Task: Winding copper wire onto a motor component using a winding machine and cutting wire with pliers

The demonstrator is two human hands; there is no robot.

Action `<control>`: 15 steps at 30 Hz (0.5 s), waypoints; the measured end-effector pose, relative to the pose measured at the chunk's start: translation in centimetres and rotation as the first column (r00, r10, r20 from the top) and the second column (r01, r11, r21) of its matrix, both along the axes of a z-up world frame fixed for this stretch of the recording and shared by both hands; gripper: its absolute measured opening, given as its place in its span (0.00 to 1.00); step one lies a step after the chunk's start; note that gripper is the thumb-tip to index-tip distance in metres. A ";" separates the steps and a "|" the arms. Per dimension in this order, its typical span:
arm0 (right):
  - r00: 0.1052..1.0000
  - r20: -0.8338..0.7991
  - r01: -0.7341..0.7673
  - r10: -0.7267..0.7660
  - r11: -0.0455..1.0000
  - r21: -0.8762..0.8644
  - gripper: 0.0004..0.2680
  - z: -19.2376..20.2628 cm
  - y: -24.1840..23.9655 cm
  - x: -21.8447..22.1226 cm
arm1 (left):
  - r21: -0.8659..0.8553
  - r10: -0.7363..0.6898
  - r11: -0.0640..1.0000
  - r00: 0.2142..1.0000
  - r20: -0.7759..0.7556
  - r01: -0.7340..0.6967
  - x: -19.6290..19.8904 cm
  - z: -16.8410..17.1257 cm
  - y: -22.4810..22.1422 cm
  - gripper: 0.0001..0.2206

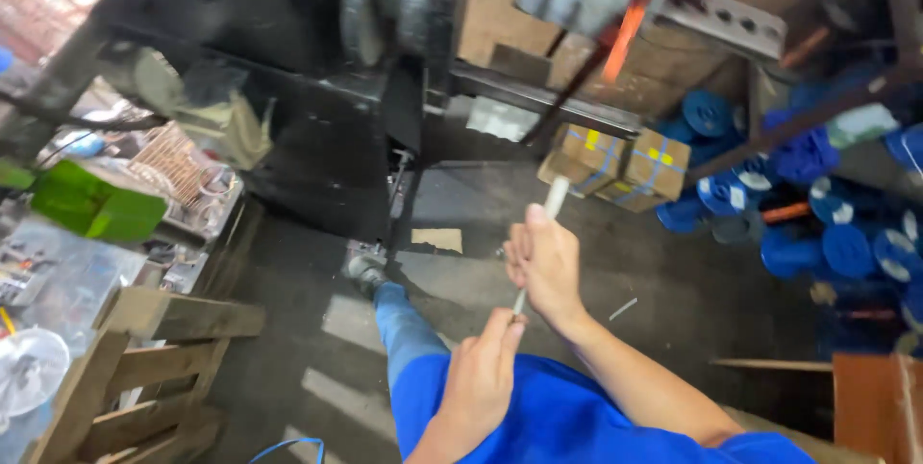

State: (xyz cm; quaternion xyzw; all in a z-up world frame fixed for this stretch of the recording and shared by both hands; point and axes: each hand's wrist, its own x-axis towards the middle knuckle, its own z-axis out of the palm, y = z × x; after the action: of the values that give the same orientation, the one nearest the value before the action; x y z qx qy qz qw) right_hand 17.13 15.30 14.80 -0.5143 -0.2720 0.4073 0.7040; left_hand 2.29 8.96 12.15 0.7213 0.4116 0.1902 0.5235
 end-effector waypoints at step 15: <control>0.993 -0.035 -0.117 0.117 0.993 -0.005 0.21 1.4 -1.0 -0.8 | -0.070 0.088 0.994 0.996 0.010 -0.087 1.0 2.3 0.8 0.15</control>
State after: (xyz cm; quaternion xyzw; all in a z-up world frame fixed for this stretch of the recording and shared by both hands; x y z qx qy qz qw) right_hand 16.32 14.30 16.25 -0.4926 -0.2883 0.4576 0.6818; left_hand 3.33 9.76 14.44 0.6827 0.4459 0.2032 0.5421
